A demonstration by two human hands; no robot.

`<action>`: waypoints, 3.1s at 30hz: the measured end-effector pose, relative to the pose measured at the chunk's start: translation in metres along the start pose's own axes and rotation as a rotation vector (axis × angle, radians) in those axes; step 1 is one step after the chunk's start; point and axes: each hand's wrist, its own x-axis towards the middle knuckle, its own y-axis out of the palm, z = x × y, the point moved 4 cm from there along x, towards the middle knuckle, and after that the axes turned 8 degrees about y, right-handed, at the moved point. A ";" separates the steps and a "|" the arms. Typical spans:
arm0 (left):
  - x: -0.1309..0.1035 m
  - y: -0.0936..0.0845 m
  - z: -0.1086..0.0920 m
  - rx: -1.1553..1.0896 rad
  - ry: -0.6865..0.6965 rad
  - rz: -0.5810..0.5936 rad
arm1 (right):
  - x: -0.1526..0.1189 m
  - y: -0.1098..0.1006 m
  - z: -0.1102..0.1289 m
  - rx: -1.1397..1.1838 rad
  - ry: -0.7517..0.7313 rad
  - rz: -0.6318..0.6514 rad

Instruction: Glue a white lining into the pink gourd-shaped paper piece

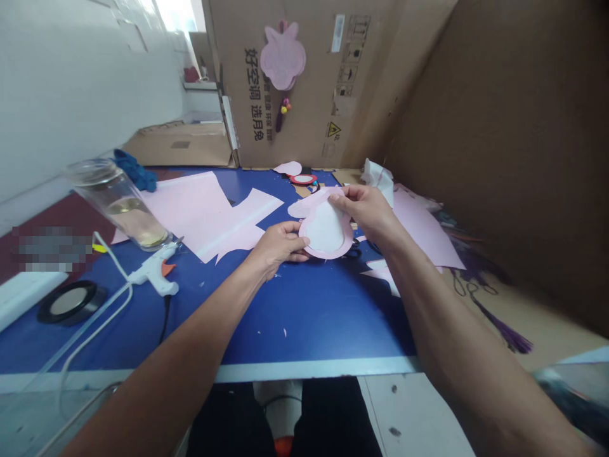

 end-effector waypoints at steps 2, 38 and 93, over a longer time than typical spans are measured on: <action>0.000 -0.002 -0.003 -0.004 0.017 -0.055 | 0.002 -0.001 -0.002 0.001 0.001 -0.008; 0.002 -0.008 0.000 -0.073 -0.051 -0.108 | 0.000 0.001 -0.001 -0.013 0.000 0.006; 0.001 0.000 0.007 -0.042 -0.040 0.026 | -0.003 0.014 0.001 -0.026 -0.052 0.098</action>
